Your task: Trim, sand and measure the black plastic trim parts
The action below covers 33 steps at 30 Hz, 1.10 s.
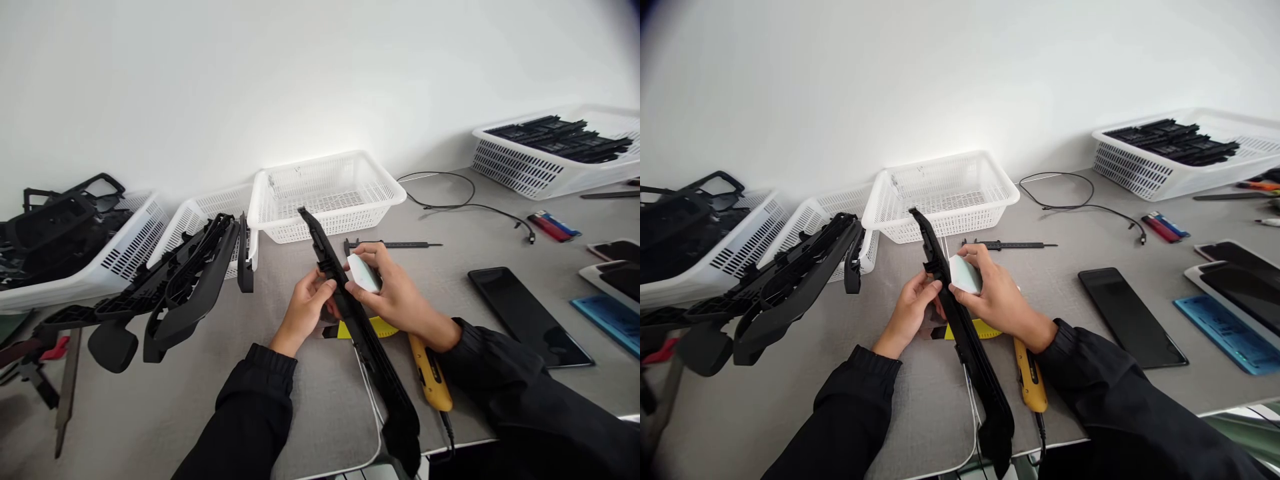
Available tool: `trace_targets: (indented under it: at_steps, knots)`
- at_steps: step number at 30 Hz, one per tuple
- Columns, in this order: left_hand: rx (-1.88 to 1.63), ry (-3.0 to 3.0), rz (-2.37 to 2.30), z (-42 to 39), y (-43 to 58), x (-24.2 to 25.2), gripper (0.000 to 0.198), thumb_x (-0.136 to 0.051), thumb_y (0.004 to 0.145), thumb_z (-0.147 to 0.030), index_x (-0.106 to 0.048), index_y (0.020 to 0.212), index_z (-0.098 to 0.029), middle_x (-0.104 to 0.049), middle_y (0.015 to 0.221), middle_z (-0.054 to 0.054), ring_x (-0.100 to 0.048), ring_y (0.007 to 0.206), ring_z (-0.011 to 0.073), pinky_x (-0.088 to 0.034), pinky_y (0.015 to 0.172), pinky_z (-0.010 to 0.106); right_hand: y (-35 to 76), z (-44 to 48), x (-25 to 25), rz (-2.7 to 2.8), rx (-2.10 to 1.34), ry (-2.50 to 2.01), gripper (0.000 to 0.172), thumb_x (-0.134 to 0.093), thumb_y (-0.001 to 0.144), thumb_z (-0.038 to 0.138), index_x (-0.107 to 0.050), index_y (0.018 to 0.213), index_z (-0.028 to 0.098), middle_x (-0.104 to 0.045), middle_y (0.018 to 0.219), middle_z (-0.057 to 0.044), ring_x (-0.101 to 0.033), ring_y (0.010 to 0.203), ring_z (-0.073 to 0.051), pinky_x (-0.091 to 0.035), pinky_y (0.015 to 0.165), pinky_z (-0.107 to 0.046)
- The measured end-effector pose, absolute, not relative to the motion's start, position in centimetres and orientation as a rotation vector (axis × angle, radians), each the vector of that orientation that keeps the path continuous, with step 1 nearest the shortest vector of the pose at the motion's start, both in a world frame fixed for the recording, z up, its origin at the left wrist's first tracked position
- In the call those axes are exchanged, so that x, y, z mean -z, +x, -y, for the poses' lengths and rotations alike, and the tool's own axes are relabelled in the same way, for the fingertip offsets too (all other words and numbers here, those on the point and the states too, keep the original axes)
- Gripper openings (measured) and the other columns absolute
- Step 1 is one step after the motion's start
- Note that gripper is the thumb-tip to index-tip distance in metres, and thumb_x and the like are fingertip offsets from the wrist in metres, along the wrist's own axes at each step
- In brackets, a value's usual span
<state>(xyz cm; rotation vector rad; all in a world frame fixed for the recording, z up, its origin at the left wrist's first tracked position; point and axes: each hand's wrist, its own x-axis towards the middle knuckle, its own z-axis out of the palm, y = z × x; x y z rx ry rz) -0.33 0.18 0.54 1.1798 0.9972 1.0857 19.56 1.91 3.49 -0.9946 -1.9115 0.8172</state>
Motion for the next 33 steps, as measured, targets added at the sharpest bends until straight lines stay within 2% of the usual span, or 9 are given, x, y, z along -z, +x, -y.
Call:
trace_targets:
  at_steps: [3,6,8,12,15,18,25,29,33]
  knots:
    - [-1.152,1.140,-1.034,-0.4,-0.4,-0.4,0.041,-0.070,0.092,-0.058,-0.059,0.101,-0.020,-0.064,0.055,-0.004,-0.058,0.044,0.0151,-0.045,0.049,0.026,19.8,-2.0,-4.0,1.905,-0.906,-0.974,0.020,-0.063,0.100,0.040,-0.058,0.110,0.023,-0.072,0.100,-0.006,-0.066,0.085,-0.023,-0.049,0.076,-0.035]
    - [-1.194,1.122,-1.057,-0.4,-0.4,-0.7,0.039,-0.074,0.090,-0.056,-0.063,0.097,-0.019,-0.064,0.062,-0.004,-0.056,0.050,0.0128,-0.045,0.053,0.024,20.1,-2.1,-4.3,1.901,-1.029,-0.973,0.036,-0.060,0.103,0.051,-0.060,0.084,0.021,-0.063,0.075,-0.001,-0.055,0.067,-0.017,-0.041,0.062,-0.030]
    - [-1.221,1.119,-1.063,-0.3,-0.4,-1.0,0.038,-0.076,0.088,-0.054,-0.067,0.095,-0.018,-0.067,0.072,-0.003,-0.060,0.061,0.0129,-0.047,0.060,0.024,20.2,-2.3,-4.4,1.883,-1.148,-0.970,0.042,-0.060,0.102,0.054,-0.059,0.075,0.021,-0.059,0.067,0.001,-0.051,0.061,-0.015,-0.039,0.058,-0.029]
    - [-1.200,1.147,-1.069,-0.2,-0.5,-1.2,0.036,-0.075,0.090,-0.053,-0.074,0.096,-0.018,-0.071,0.084,0.001,-0.064,0.078,0.0164,-0.050,0.073,0.025,20.4,-2.3,-4.7,1.842,-1.344,-0.973,0.037,-0.063,0.100,0.052,-0.061,0.081,0.020,-0.066,0.073,-0.001,-0.059,0.062,-0.015,-0.047,0.059,-0.029]
    - [-1.198,1.155,-1.064,-0.2,-0.7,-0.9,0.036,-0.074,0.091,-0.053,-0.076,0.099,-0.018,-0.071,0.088,0.003,-0.063,0.082,0.0170,-0.049,0.076,0.026,20.5,-2.3,-4.7,1.745,-1.464,-1.035,0.037,-0.062,0.100,0.058,-0.056,0.091,0.023,-0.066,0.076,0.000,-0.062,0.058,-0.016,-0.048,0.051,-0.029]
    - [-1.196,1.143,-1.037,-0.3,-0.9,-0.5,0.036,-0.075,0.090,-0.052,-0.077,0.101,-0.018,-0.070,0.088,0.002,-0.062,0.081,0.0163,-0.048,0.074,0.026,20.4,-2.4,-4.4,1.768,-1.397,-1.063,0.041,-0.059,0.100,0.062,-0.053,0.089,0.023,-0.061,0.075,0.001,-0.058,0.059,-0.016,-0.045,0.050,-0.028]
    - [-1.194,1.142,-1.037,-0.4,-0.9,-0.1,0.038,-0.081,0.086,-0.054,-0.077,0.097,-0.017,-0.066,0.082,0.000,-0.057,0.074,0.0133,-0.045,0.070,0.024,20.0,-2.5,-4.2,1.859,-1.243,-0.985,0.046,-0.055,0.102,0.062,-0.052,0.080,0.022,-0.057,0.080,0.000,-0.052,0.071,-0.017,-0.042,0.064,-0.031]
    - [-1.170,1.116,-1.007,-0.3,-0.9,-0.5,0.039,-0.082,0.085,-0.053,-0.076,0.098,-0.017,-0.066,0.083,0.000,-0.058,0.074,0.0132,-0.046,0.069,0.023,19.9,-2.5,-4.0,1.772,-1.340,-1.017,0.047,-0.055,0.101,0.065,-0.053,0.082,0.022,-0.055,0.077,0.001,-0.050,0.066,-0.015,-0.040,0.060,-0.030]
    - [-1.118,1.070,-1.010,-0.1,-0.9,-0.8,0.042,-0.084,0.081,-0.054,-0.072,0.098,-0.017,-0.058,0.071,-0.003,-0.051,0.061,0.0106,-0.042,0.059,0.022,19.9,-2.5,-3.6,1.709,-1.373,-1.044,0.047,-0.054,0.100,0.067,-0.054,0.085,0.022,-0.054,0.076,0.001,-0.049,0.065,-0.015,-0.039,0.056,-0.028]
